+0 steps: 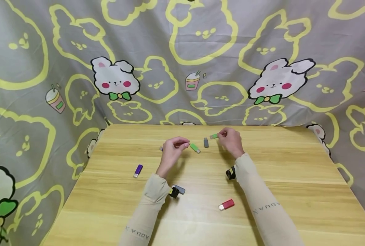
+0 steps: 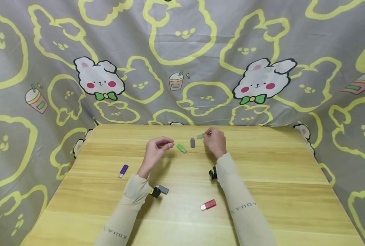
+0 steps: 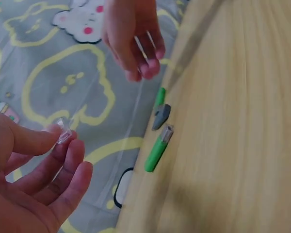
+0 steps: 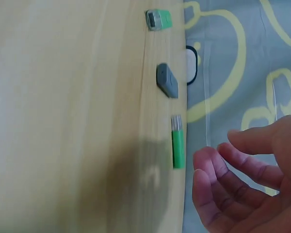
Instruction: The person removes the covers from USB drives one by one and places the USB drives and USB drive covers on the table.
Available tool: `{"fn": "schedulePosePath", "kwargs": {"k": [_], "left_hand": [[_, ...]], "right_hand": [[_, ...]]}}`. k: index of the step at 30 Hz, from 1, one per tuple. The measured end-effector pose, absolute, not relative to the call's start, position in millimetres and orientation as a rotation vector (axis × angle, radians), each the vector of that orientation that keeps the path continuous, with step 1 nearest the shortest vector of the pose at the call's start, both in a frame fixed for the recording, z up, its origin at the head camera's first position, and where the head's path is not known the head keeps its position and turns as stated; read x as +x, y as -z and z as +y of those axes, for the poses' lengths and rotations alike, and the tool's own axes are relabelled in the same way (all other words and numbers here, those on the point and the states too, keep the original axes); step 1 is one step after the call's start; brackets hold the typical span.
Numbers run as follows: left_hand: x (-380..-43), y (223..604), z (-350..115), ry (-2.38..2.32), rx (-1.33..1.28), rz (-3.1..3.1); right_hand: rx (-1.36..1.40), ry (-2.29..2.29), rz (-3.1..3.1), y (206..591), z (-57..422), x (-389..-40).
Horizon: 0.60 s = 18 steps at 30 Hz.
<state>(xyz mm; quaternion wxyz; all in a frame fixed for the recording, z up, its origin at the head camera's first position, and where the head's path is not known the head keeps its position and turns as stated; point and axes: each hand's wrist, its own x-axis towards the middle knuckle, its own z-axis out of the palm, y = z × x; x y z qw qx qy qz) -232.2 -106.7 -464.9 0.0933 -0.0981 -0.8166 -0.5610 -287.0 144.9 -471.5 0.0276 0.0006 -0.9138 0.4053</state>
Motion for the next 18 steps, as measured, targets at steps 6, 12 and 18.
{"fn": "schedulePosePath", "kwargs": {"k": [6,12,18], "left_hand": [[-255,465,-94,1.468,-0.348,-2.576],[-276,469,-79,1.311,-0.370,-2.753],[-291,474,-67,1.158,-0.389,-2.877]], "right_hand": [[0.085,-1.304,-2.772,476,162,-276],[0.105,-1.349,-2.722,476,173,-266],[0.116,-1.348,-2.719,479,177,-263]]}}
